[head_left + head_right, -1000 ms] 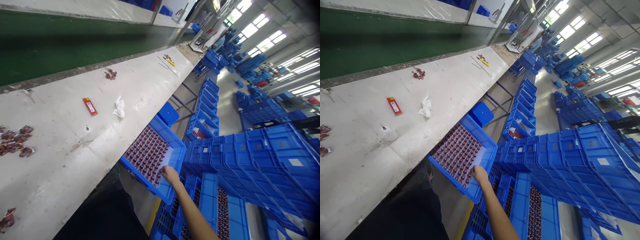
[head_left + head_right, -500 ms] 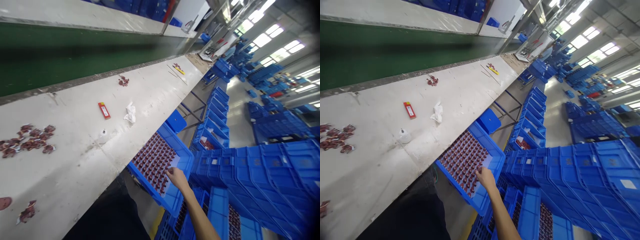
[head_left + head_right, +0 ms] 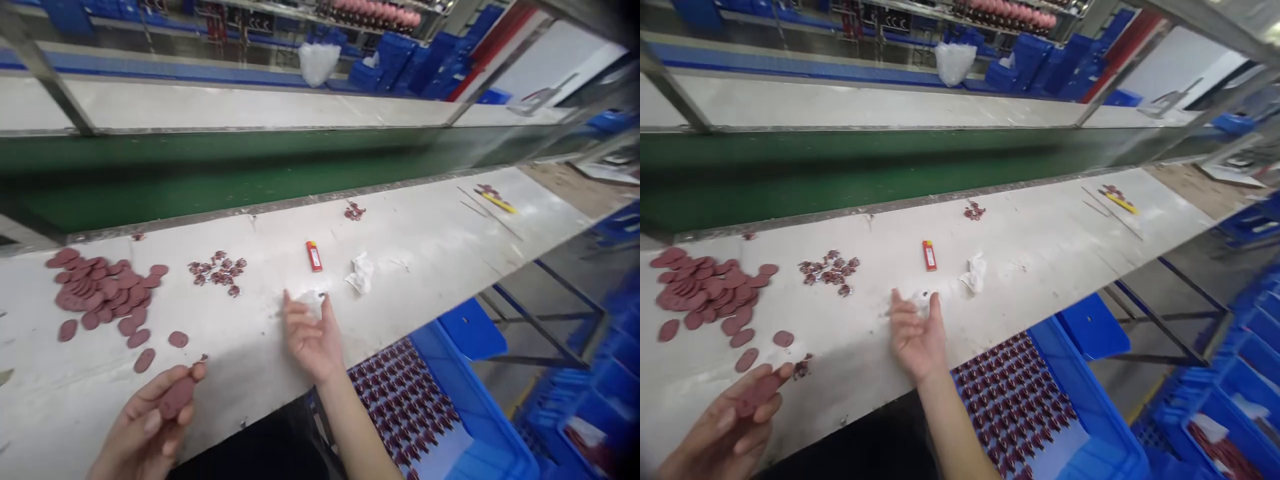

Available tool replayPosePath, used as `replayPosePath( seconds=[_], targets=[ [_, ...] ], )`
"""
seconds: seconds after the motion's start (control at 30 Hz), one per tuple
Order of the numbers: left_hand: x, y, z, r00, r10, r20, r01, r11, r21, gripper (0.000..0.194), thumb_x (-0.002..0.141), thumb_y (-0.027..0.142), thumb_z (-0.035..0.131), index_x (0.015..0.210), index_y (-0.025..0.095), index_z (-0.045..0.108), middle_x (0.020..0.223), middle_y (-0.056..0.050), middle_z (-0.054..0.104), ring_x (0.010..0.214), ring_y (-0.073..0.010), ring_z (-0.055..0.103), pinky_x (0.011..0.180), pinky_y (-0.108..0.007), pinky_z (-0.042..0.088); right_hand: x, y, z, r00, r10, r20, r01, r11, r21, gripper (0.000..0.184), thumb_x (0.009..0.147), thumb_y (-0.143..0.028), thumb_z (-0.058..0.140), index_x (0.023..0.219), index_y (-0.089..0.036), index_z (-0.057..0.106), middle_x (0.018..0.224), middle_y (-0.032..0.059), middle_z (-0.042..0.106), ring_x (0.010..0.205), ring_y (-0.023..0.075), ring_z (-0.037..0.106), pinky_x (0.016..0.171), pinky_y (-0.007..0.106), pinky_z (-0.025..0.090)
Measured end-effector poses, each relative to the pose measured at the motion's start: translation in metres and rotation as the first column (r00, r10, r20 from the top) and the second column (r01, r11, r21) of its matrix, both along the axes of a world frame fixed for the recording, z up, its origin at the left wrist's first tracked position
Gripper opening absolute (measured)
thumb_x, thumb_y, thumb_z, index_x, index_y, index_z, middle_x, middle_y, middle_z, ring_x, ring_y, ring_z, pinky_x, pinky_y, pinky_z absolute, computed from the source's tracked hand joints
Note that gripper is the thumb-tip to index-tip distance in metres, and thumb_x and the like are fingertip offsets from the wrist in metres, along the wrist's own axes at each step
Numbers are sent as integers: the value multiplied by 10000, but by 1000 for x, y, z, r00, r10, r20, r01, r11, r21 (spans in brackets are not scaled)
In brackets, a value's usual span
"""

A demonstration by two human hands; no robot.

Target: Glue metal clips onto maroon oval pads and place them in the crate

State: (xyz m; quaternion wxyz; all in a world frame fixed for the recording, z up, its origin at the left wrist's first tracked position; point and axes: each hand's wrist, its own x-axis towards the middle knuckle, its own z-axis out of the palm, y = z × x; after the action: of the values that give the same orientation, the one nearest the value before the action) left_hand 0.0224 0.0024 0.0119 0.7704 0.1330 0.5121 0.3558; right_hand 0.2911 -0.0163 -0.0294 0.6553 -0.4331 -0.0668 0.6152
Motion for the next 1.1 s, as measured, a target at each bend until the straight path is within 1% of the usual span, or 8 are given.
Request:
replayPosePath(
  seconds=[0.1, 0.2, 0.33, 0.43, 0.6, 0.77, 0.93, 1.1],
  targets=[
    [10, -5, 10, 998, -17, 63, 18, 1000, -7, 484, 484, 372, 1018, 919, 238, 852, 965, -72, 822, 617, -106, 646, 458, -131, 507, 0, 22, 9, 996, -23, -90, 29, 998, 63, 467, 819, -641, 746, 845, -176, 711, 588, -96, 447, 425, 28, 275, 327, 64, 249],
    [16, -5, 9, 987, -70, 147, 70, 998, 11, 467, 550, 379, 1002, 964, 227, 847, 967, -68, 820, 677, -136, 692, 496, -151, 535, -20, 18, 32, 996, -10, -92, 15, 999, 52, 469, 850, -634, 736, 825, -168, 684, 506, -103, 466, 337, 9, 296, 304, 85, 271],
    [25, -7, 5, 965, -140, 220, 131, 990, 56, 399, 653, 355, 957, 1010, 222, 839, 1000, -74, 825, 788, -172, 734, 558, -172, 560, -70, -8, 65, 984, -54, 168, 45, 997, 59, 516, 825, -697, 734, 887, -187, 682, 508, -36, 621, 325, 82, 528, 319, 149, 390],
    [29, -10, 5, 945, -180, 274, 161, 983, 91, 367, 704, 366, 930, 1029, 223, 836, 967, -73, 826, 830, -182, 743, 665, -204, 583, -98, -23, 78, 901, -191, 391, 171, 982, 85, 452, 812, -649, 779, 912, -221, 673, 588, -32, 649, 410, 120, 607, 399, 232, 502],
    [30, -13, 9, 937, -179, 299, 154, 983, 103, 332, 738, 378, 912, 1030, 238, 838, 988, -43, 834, 860, -168, 762, 842, -241, 604, -106, -26, 75, 819, -269, 507, 233, 963, 135, 336, 884, -587, 725, 944, -261, 672, 625, -31, 659, 468, 150, 632, 440, 292, 525],
    [30, -14, 9, 920, -184, 347, 149, 981, 125, 317, 772, 382, 886, 1048, 235, 833, 981, -37, 838, 878, -186, 774, 865, -252, 600, -105, -25, 69, 787, -276, 552, 157, 954, 254, 232, 964, -498, 640, 980, -272, 688, 595, -37, 666, 396, 134, 584, 394, 269, 481],
    [30, -14, 1, 882, -215, 419, 148, 971, 189, 278, 849, 337, 816, 1108, 237, 814, 1051, -50, 830, 911, -220, 786, 900, -287, 594, -110, -25, 72, 786, -268, 557, 195, 963, 187, 232, 972, -514, 622, 1004, -289, 667, 595, -46, 673, 441, 163, 622, 435, 295, 508],
    [29, -15, -3, 875, -235, 422, 156, 964, 214, 281, 874, 320, 784, 1141, 234, 799, 1026, -67, 822, 940, -232, 779, 910, -307, 578, -98, -23, 64, 775, -236, 586, 43, 945, 324, 197, 1028, -386, 538, 1046, -259, 689, 632, 1, 707, 369, 153, 583, 328, 248, 423]
  ],
)
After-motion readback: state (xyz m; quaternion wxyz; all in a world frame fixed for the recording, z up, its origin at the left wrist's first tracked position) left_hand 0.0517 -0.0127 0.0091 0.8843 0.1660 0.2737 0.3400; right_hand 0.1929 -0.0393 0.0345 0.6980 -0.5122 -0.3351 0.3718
